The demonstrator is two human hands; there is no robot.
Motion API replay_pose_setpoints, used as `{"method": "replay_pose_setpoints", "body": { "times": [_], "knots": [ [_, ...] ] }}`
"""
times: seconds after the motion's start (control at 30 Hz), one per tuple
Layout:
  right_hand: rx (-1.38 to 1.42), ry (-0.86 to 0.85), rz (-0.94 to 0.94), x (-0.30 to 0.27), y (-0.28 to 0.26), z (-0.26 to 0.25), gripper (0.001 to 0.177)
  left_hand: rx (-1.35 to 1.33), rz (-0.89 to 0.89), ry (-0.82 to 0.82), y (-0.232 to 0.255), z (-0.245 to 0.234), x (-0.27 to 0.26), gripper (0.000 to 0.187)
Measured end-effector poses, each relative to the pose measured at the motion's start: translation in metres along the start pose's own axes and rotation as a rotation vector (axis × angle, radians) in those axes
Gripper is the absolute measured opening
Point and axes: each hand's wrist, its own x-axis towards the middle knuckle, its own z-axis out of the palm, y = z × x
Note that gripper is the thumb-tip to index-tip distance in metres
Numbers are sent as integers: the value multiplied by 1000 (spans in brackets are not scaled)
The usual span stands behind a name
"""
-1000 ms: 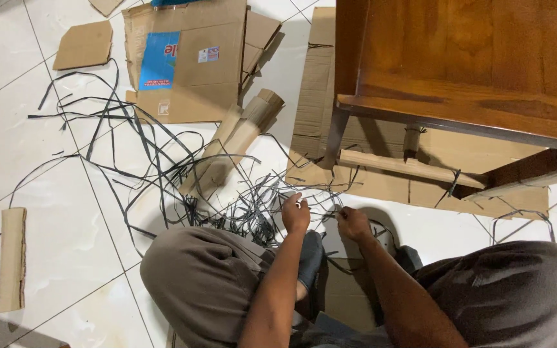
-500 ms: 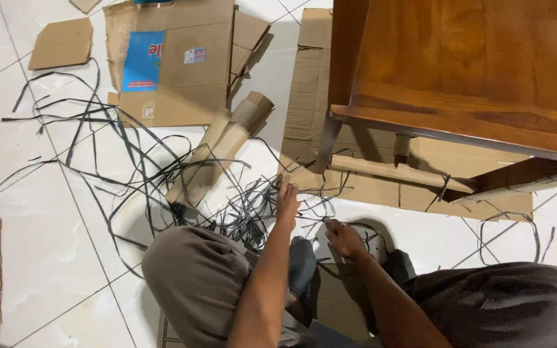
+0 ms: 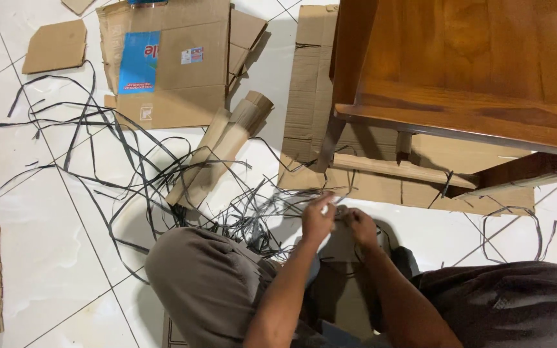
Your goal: Wrap a wooden chair with cardboard and secure it with plastic straps for shipping
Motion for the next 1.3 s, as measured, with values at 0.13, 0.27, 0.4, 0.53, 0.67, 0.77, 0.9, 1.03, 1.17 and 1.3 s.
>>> {"method": "replay_pose_setpoints", "body": {
  "times": [0.13, 0.27, 0.4, 0.53, 0.67, 0.77, 0.9, 1.03, 1.17, 1.3],
  "knots": [
    [364, -15, 145, -1, -32, -25, 44, 36, 176, -214, -32, 26, -10, 25],
    [525, -88, 193, -27, -74, -41, 51, 191, 239, -439, -1, 11, -26, 16],
    [572, -146, 49, -25, -69, -45, 16, 189, 205, -543, 37, 3, -34, 16],
    [663, -125, 25, -26, -58, -53, 10, 175, 158, -526, 27, 6, -39, 15],
    [620, -138, 17, -24, -32, -59, 13, -21, -252, -377, 2, 27, -25, 23],
    [560, -131, 13, -32, -18, -61, 14, -258, -453, -263, -27, 54, -10, 23],
    [466, -73, -2, -13, 23, -64, 21, -644, -600, -63, -5, 59, 3, 16],
    [211, 45, 38, -6, 45, -80, 24, -678, -592, 41, 13, 56, 9, 16],
    [-75, 86, 190, -2, 71, -89, 48, -626, -618, 231, 3, 56, 14, 12],
    [-290, 182, 329, 29, 125, -84, 35, -483, -581, 343, -40, 62, 14, 9]
  ]
}}
